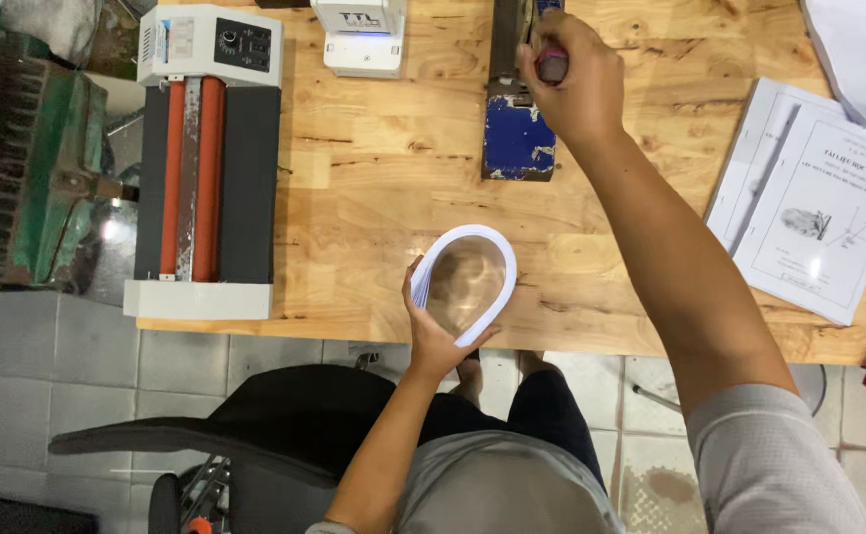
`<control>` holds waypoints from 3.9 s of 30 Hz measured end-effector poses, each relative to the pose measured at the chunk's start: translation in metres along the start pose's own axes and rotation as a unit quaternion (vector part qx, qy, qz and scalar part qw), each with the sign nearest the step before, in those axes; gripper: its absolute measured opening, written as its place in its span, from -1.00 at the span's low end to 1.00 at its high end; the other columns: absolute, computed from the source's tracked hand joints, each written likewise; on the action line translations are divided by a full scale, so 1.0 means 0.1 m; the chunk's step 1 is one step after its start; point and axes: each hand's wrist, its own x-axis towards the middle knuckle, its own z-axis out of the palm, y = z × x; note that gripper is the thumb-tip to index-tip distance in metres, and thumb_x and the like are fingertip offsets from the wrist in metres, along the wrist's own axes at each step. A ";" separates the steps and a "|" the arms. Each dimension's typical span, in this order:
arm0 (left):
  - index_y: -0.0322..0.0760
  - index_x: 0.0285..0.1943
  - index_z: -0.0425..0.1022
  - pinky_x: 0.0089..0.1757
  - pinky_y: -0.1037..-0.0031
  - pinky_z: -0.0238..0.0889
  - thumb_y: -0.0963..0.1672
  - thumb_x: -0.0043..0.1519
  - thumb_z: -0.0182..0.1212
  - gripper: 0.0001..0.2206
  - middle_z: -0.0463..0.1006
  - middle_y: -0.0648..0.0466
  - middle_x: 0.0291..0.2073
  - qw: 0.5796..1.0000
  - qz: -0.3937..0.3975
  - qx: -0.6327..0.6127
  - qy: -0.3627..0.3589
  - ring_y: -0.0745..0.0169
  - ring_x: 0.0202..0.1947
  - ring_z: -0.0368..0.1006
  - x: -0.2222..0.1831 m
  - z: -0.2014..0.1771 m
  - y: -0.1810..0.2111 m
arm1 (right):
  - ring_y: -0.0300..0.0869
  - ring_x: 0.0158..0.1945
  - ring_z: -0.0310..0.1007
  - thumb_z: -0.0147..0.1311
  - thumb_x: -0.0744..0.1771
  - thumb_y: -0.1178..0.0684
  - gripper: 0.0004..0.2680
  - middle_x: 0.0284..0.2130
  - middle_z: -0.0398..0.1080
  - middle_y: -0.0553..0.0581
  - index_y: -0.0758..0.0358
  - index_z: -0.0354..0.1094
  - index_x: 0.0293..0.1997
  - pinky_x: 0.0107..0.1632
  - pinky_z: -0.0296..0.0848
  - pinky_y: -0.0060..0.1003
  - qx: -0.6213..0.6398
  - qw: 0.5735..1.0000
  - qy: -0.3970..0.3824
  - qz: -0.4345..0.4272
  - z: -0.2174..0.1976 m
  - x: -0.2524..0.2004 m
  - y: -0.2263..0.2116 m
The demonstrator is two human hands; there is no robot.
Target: The person places a stack of printed papers into a laminating machine, then removes the laminated sheets. They align the laminated documents, insert them into plastic sleeves, and use a hammer to press the contents flat. The process is repeated for multiple documents.
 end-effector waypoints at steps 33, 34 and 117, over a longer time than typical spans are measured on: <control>-0.37 0.58 -0.48 0.34 0.00 0.01 0.01 -0.28 0.66 0.38 -0.14 -0.35 0.47 0.996 0.083 0.029 0.033 -0.29 0.47 -0.04 -0.06 -0.16 -0.01 | 0.04 0.04 0.54 0.17 0.28 0.09 -0.66 0.03 0.51 0.14 0.16 0.37 0.19 -0.05 0.51 -0.09 -0.129 0.875 -0.440 -0.154 -0.17 -0.84 -1.69; -0.38 0.57 -0.54 0.33 -0.02 -0.04 -0.02 -0.32 0.62 0.40 -0.24 -0.39 0.48 0.993 0.099 0.038 0.043 -0.34 0.47 -0.11 -0.07 -0.22 -0.01 | 0.01 -0.07 0.62 0.14 0.35 0.13 -0.80 -0.04 0.56 0.10 0.12 0.46 0.09 -0.17 0.56 -0.11 -0.134 0.864 -0.471 -0.115 -0.24 -0.93 -1.65; -0.42 -0.01 0.55 -0.10 0.55 0.39 -0.28 0.24 0.38 -0.83 0.65 0.05 -0.14 0.982 -0.139 -0.110 -0.068 0.38 -0.15 0.53 0.49 -0.34 -0.74 | 0.00 0.40 0.30 0.05 0.44 0.18 -0.59 0.40 0.22 0.33 0.44 0.06 0.48 0.42 0.22 -0.22 0.197 0.952 0.034 0.230 -0.71 -2.93 -0.04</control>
